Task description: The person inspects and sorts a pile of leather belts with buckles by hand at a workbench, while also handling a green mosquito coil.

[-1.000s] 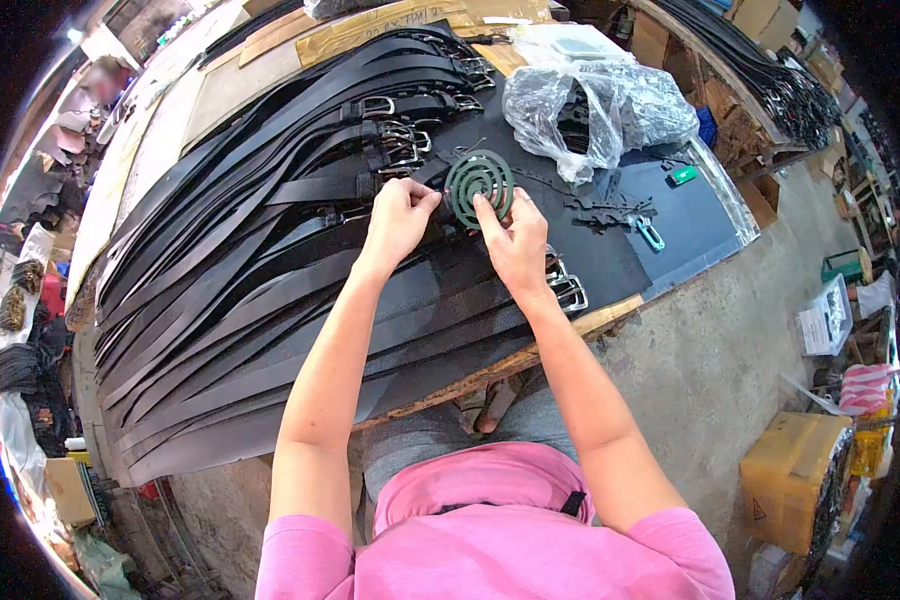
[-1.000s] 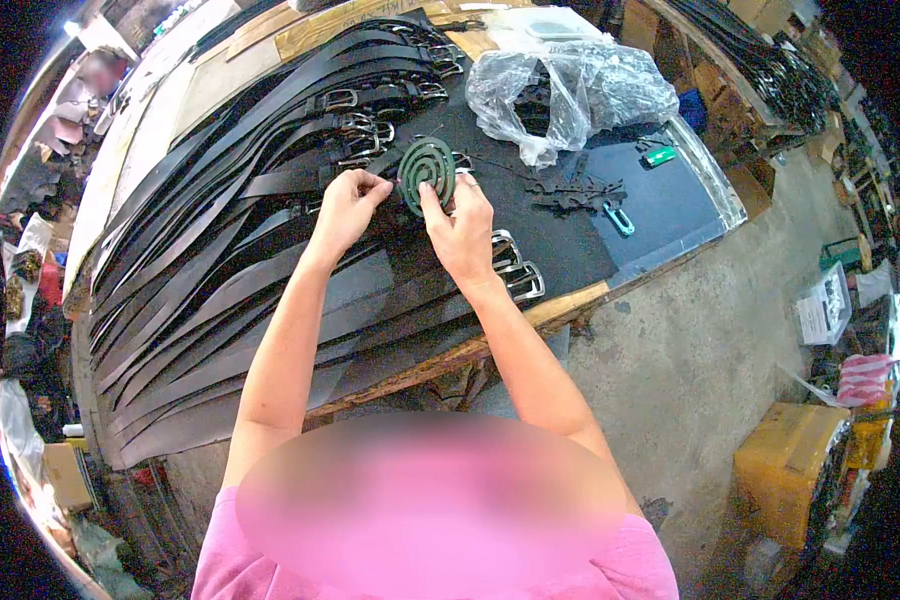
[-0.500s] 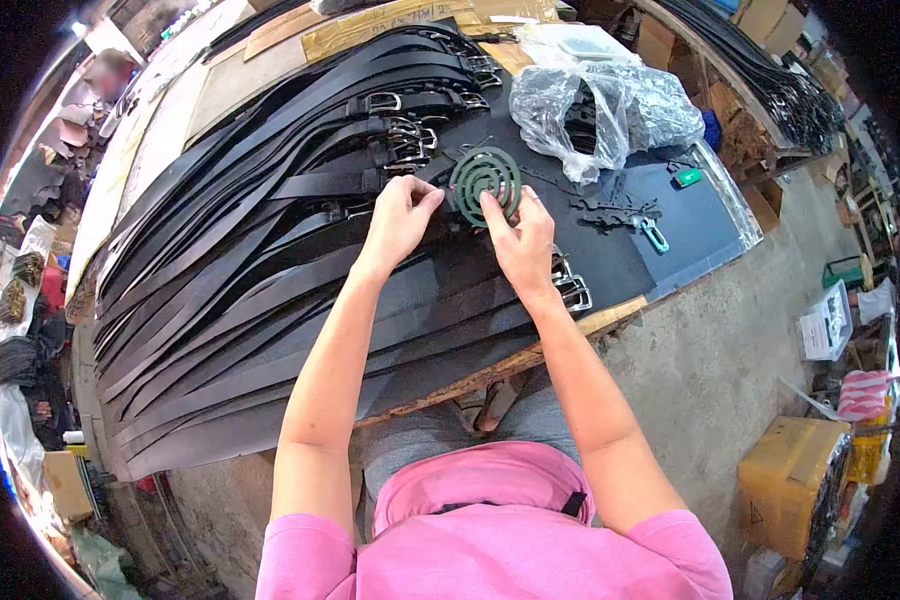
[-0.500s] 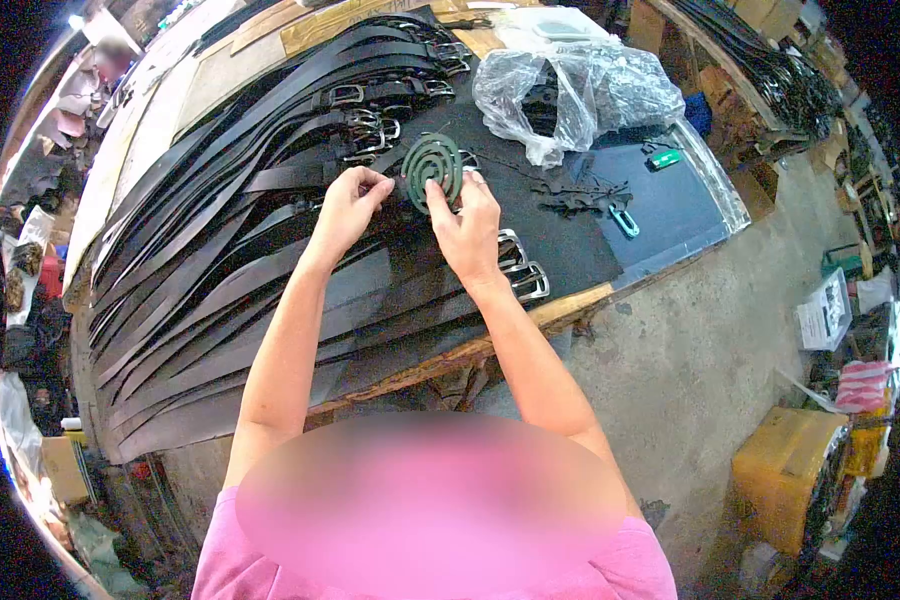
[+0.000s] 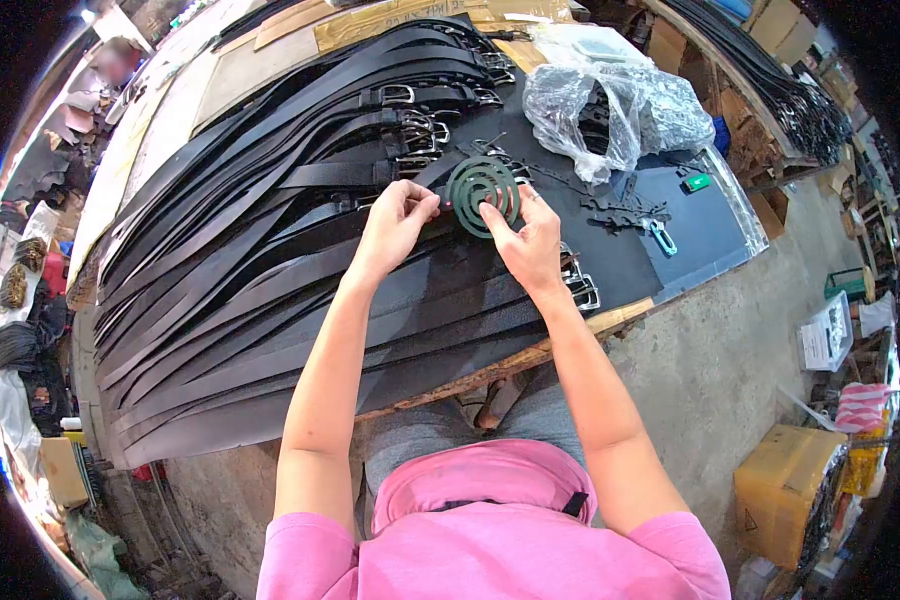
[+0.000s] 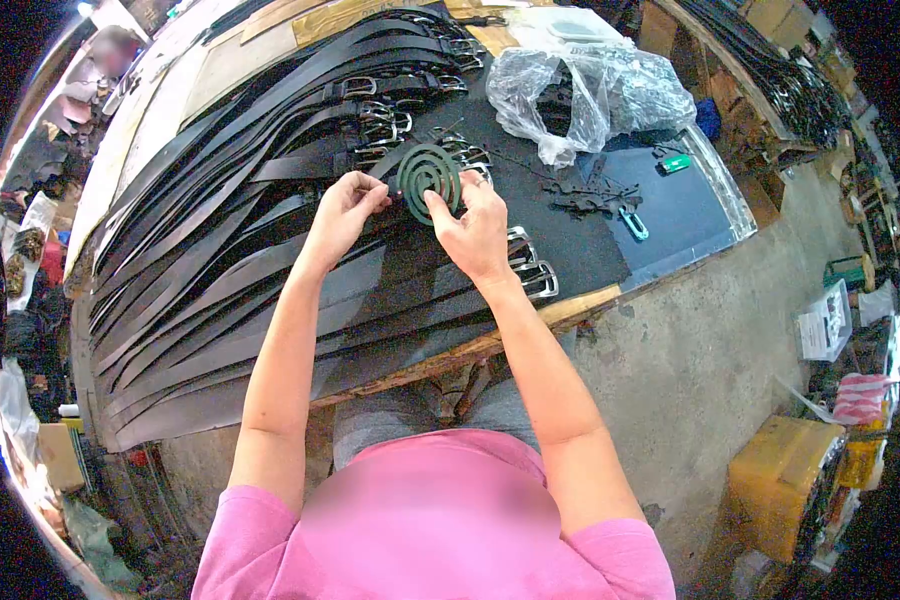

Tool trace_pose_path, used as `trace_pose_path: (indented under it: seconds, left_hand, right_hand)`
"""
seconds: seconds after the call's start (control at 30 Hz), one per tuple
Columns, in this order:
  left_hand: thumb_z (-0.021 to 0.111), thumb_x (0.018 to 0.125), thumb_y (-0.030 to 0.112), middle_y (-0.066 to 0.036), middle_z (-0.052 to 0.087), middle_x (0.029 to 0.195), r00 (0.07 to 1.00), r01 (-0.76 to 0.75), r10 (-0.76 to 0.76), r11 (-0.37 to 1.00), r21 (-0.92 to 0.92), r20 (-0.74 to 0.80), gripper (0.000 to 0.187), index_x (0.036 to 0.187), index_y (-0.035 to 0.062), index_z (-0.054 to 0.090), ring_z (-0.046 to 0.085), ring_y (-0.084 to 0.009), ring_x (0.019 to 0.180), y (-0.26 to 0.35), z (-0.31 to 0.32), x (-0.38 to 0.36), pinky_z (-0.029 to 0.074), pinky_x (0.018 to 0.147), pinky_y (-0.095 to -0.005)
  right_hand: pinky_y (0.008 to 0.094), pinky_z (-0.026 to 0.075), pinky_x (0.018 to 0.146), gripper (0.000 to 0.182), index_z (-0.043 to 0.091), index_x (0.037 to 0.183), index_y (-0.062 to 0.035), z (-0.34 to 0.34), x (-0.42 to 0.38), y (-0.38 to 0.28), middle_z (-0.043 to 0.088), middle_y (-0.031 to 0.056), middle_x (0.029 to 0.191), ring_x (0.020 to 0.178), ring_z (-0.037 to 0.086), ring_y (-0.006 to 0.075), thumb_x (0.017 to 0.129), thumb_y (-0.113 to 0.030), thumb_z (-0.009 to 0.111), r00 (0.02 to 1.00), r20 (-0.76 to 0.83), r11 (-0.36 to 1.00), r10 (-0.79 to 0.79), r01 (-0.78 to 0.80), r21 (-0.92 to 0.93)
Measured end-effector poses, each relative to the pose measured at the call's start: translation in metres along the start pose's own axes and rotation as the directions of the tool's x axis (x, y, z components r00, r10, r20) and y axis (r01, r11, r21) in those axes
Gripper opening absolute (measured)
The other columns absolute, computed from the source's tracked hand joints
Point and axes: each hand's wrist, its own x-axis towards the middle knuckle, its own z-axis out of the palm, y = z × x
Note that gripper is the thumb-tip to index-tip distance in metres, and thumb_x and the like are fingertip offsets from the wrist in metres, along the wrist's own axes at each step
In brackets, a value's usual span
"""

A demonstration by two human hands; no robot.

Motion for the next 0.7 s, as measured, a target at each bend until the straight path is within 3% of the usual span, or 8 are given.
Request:
trace_pose_path:
  seconds: [0.07,0.3,0.4,0.47,0.5,0.6,0.67,0.7]
  left_hand:
    - [0.064,0.094,0.013,-0.009,0.068,0.087,1.0,-0.003,0.003,1.0,-0.011,-0.002,0.016,0.099,-0.0029,0.061,0.065,-0.0145,0.082,-0.001,0.0,0.0,0.052,0.075,-0.0285]
    - [0.06,0.098,0.016,-0.008,0.067,0.093,0.998,0.045,-0.047,0.997,0.064,0.032,0.019,0.103,-0.0024,0.06,0.064,-0.0136,0.089,0.009,-0.002,-0.002,0.051,0.082,-0.028]
    - [0.061,0.097,0.017,-0.007,0.066,0.093,1.0,-0.023,0.023,1.0,-0.002,0.006,0.02,0.102,-0.0024,0.061,0.064,-0.0142,0.089,0.006,-0.002,0.001,0.051,0.081,-0.0297]
    - [0.072,0.086,0.013,-0.011,0.066,0.093,0.946,-0.256,0.306,0.909,0.329,-0.108,0.02,0.099,0.0005,0.063,0.064,-0.0231,0.087,0.009,-0.001,0.001,0.051,0.081,-0.0336]
    - [0.077,0.079,0.013,-0.013,0.064,0.098,0.871,-0.413,0.487,0.794,0.446,-0.06,0.029,0.101,0.0019,0.063,0.062,-0.029,0.094,0.003,-0.004,0.005,0.05,0.085,-0.0371]
    - [0.081,0.074,0.021,-0.013,0.06,0.108,0.936,-0.267,0.351,0.765,0.587,-0.032,0.049,0.116,0.0063,0.06,0.058,-0.0316,0.104,0.001,0.005,-0.001,0.045,0.092,-0.0465]
    - [0.081,0.071,0.016,-0.012,0.057,0.102,0.911,-0.337,0.41,0.706,0.623,0.028,0.039,0.104,0.0045,0.064,0.057,-0.0334,0.102,0.005,0.005,-0.003,0.045,0.091,-0.0463]
    - [0.08,0.069,0.013,-0.013,0.057,0.102,0.906,-0.372,0.419,0.726,0.578,0.057,0.034,0.098,0.0041,0.063,0.056,-0.0338,0.102,0.009,0.005,-0.002,0.046,0.09,-0.0449]
  right_hand:
    - [0.0368,0.05,0.074,0.012,0.071,0.09,-0.0013,0.0,0.001,0.0,0.068,0.0146,0.09,0.082,0.065,0.032,0.079,-0.006,0.071,1.0,0.008,1.0,-0.003,0.004,-0.009]
    - [0.0349,0.049,0.075,0.011,0.07,0.09,0.0001,0.0,0.0,0.0,0.068,0.013,0.089,0.082,0.065,0.0277,0.08,-0.006,0.071,1.0,0.017,1.0,0.014,-0.015,0.005]
    - [0.0289,0.048,0.076,0.015,0.069,0.096,0.0007,0.0,0.0,0.011,0.068,0.0085,0.089,0.082,0.064,0.0165,0.084,-0.008,0.071,1.0,-0.006,0.999,-0.03,0.03,-0.018]
    - [0.0283,0.048,0.076,0.017,0.07,0.099,0.0011,-0.004,0.001,0.004,0.07,0.0074,0.09,0.082,0.064,0.0161,0.088,-0.012,0.07,0.998,-0.022,0.998,0.055,-0.056,-0.035]
    - [0.0284,0.049,0.076,0.017,0.07,0.098,0.0009,-0.003,0.002,0.005,0.071,0.0073,0.091,0.083,0.065,0.016,0.089,-0.014,0.069,0.986,-0.027,0.984,0.164,-0.162,0.068]
    - [0.0316,0.053,0.078,0.018,0.07,0.1,-0.0004,-0.003,0.009,0.02,0.071,0.007,0.098,0.087,0.067,0.0168,0.092,-0.017,0.068,0.915,0.088,0.836,0.394,-0.397,0.378]
    - [0.0357,0.055,0.081,0.022,0.067,0.109,-0.0028,-0.013,0.017,0.013,0.07,0.008,0.105,0.091,0.068,0.0185,0.093,-0.018,0.065,0.815,0.206,0.646,0.542,-0.56,0.518]
    - [0.0401,0.055,0.087,0.029,0.062,0.119,-0.0029,-0.02,0.022,0.008,0.067,0.0113,0.115,0.097,0.068,0.0255,0.095,-0.019,0.063,0.807,0.311,0.532,0.502,-0.572,0.625]
